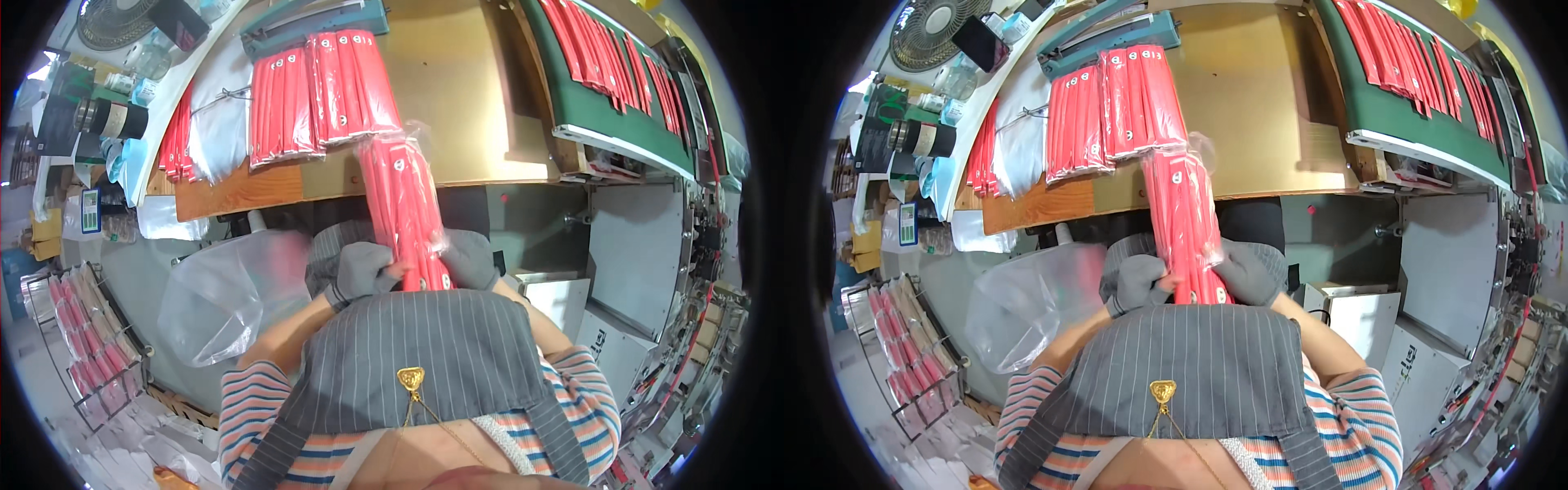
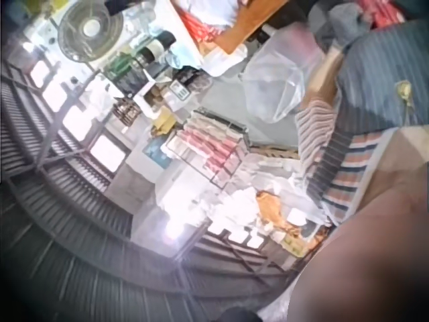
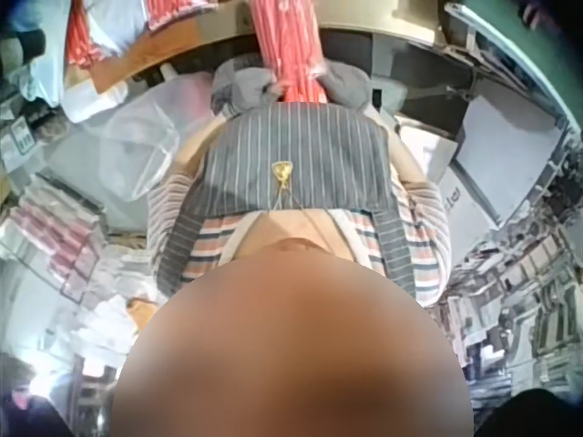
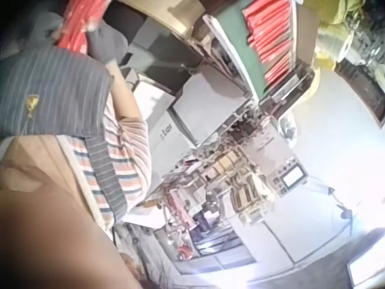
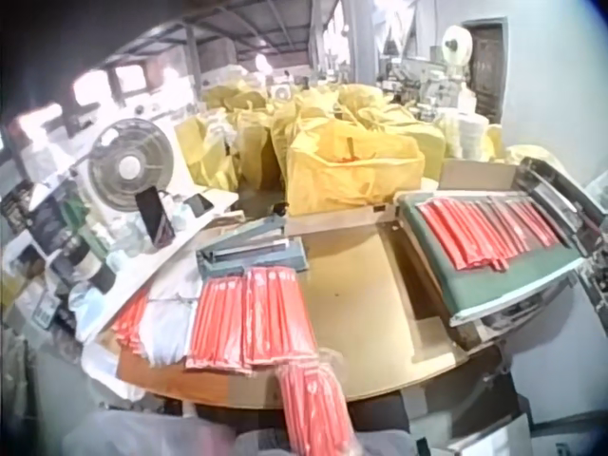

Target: Bundling red incense sticks, placing them into plastic bags, and sealing the bags using a heat sealing machine.

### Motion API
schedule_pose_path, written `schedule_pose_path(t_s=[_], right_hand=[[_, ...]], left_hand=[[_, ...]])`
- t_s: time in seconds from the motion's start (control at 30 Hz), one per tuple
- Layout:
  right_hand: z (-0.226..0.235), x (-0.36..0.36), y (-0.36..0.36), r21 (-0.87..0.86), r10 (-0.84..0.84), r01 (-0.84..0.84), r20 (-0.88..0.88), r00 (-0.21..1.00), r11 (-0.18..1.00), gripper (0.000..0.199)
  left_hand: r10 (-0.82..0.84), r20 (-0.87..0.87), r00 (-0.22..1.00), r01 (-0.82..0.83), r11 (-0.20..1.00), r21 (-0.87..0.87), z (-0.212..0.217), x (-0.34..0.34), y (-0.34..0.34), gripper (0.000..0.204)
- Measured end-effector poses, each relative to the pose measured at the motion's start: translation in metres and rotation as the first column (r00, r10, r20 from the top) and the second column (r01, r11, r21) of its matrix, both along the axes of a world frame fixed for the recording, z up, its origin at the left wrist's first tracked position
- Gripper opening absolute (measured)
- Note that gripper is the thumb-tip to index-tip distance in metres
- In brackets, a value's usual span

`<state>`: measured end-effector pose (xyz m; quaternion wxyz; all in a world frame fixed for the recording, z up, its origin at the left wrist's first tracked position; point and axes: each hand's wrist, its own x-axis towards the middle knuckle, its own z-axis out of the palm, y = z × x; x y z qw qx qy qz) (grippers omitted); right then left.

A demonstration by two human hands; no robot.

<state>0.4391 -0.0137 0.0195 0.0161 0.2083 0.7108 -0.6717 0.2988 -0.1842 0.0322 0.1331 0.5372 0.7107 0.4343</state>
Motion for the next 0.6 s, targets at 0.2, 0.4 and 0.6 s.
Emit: schedule_pose_path(t_s=[0.2,0.4,0.6], right_hand=[[0.099,-0.067,0.061,0.725,-0.079,0.507,-0.537,0.840,0.465,0.015],[0.158,-0.096,0.145,0.961,-0.005,0.217,-0.219,0.976,0.174,0.016],[0.154,-0.105,0.177,0.912,-0.099,0.080,-0.044,0.994,0.402,0.011]], left_hand=[[0.123,0.091,0.988,-0.105,0.979,-0.177,0.117,-0.066,0.082,0.017],[-0.130,0.052,0.990,0.138,0.841,-0.523,0.163,-0.154,0.135,0.019],[0.022,0.024,0.999,-0.015,0.965,-0.262,0.154,-0.153,0.155,0.026]])
